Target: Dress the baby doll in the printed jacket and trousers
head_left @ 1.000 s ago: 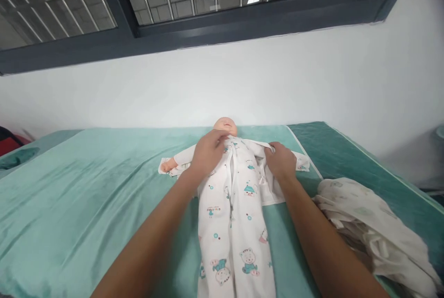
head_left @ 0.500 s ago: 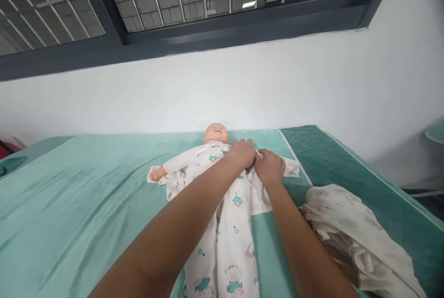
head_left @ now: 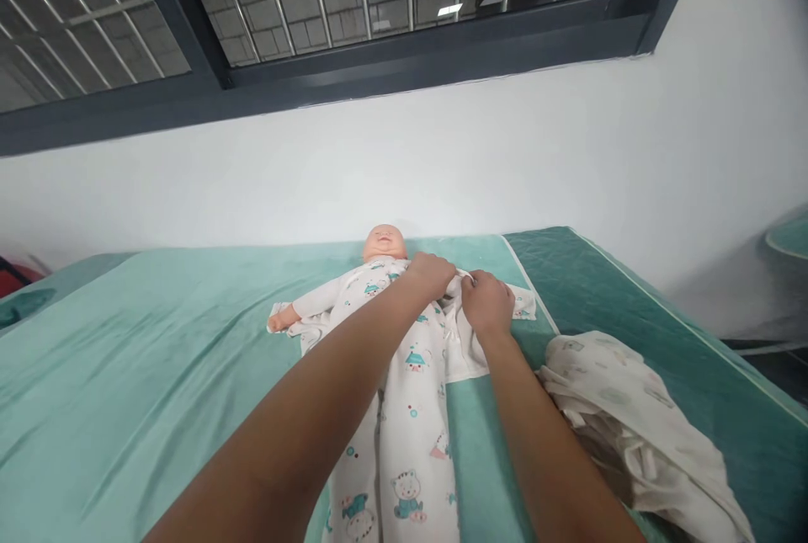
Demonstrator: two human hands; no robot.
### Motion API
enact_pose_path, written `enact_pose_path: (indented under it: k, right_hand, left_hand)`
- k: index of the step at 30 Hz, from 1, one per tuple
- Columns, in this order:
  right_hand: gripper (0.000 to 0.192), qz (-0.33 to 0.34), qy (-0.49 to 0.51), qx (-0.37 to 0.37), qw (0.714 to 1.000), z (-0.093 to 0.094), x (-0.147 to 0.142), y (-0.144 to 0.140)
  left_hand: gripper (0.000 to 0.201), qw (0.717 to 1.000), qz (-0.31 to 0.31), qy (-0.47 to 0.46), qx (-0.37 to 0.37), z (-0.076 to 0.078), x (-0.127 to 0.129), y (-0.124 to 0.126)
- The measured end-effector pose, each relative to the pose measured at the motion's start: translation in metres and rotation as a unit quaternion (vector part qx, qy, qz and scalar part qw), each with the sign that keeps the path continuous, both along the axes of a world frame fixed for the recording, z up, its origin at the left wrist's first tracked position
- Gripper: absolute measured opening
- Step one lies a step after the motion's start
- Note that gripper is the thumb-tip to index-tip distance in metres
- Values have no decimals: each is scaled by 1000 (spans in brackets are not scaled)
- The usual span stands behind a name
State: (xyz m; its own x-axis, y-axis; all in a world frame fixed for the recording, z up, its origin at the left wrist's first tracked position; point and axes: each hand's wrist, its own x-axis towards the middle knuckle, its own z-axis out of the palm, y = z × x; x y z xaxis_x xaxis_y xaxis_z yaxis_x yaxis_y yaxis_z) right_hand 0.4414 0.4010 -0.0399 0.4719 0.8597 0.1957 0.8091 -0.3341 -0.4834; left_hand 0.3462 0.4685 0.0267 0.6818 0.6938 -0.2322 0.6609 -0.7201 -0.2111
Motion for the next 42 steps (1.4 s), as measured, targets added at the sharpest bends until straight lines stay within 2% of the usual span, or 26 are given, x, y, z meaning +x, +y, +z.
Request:
enact_pose_path:
  k: [5, 11, 15, 19, 23, 29, 36, 39, 42]
  right_hand:
    - [40, -27, 17, -19, 999, -3, 4, -1]
    - [34, -33, 40, -39, 998, -10, 2, 6]
    - [35, -30, 55, -41, 997, -11, 4, 11]
    - [35, -28, 81, -29, 996, -13, 8, 13]
    - [36, -25, 112, 1, 993, -18, 12, 13]
    - [36, -22, 168, 64, 983, -26, 15, 11]
    - [33, -27, 266, 145, 953, -31, 24, 14]
    - [28, -24, 330, 177, 927, -33, 28, 16]
    - [24, -14, 408, 205, 890, -36, 28, 18]
  left_hand:
    - [36, 1000, 1, 24, 9, 7, -15, 7]
    - [32, 998, -53, 26, -27, -6, -7, 4]
    - [28, 995, -97, 6, -21, -14, 5, -3]
    - [28, 994, -107, 8, -4, -17, 8, -5]
    - [32, 994, -103, 16, 18, -12, 3, -4]
    - [33, 993, -92, 12, 72, 7, -15, -9]
    - [32, 990, -90, 29, 107, 26, -34, -12]
    - [33, 989, -91, 27, 117, 30, -40, -10]
    - [34, 988, -95, 21, 117, 31, -42, -9]
